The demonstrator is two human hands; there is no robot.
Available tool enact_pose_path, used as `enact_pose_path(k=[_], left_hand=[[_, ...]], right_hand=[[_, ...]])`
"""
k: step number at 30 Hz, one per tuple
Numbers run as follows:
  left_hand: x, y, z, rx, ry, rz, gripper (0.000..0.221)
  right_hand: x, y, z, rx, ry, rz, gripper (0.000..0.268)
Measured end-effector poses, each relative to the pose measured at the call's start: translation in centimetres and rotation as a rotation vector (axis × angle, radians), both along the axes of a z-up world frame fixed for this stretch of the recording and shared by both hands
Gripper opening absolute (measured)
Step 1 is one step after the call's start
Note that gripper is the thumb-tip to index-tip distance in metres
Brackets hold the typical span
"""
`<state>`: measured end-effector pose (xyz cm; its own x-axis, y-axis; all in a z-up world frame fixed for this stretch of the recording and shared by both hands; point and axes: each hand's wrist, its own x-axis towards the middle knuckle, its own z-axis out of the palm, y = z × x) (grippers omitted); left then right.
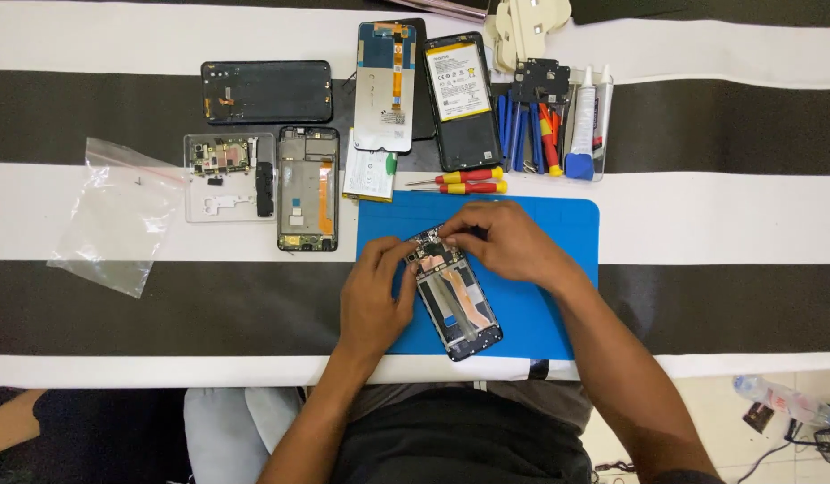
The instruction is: Connecting ribbon cables and assembling internal components of a mobile phone on a repair bench.
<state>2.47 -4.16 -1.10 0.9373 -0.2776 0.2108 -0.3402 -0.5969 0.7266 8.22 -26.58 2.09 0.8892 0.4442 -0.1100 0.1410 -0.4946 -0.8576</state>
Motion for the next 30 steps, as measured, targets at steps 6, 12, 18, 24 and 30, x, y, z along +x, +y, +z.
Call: enact_pose_path(k=[6, 12, 18, 24, 30], left_hand=[[0.0, 0.0, -0.7, 0.062, -0.058, -0.038, 0.023], [0.1, -0.1, -0.8, 0.051, -0.061, 0.0, 0.022], [0.1, -0.1, -0.7, 0.007, -0.043, 0.01, 0.025], [0.0, 0.0, -0.8, -0.053, -0.023, 0.06, 0.03], [0.0, 0.1, -0.9, -0.132, 0.004, 0.108, 0.033]], right_hand=[[-0.7, -0.1, -0.5, -0.008, 0.037, -0.044, 0.013], [-0.7, 0.3, -0.1, 0.023, 0.048, -0.094, 0.013], [-0.7, 0.3, -0.5, 0.059, 0.084, -0.161, 0.01], [-0.9, 0.7, -0.2, 0.065, 0.06, -0.178, 0.01], [-0.7, -0.4, 0.0, 0.085, 0.038, -0.287, 0.011]])
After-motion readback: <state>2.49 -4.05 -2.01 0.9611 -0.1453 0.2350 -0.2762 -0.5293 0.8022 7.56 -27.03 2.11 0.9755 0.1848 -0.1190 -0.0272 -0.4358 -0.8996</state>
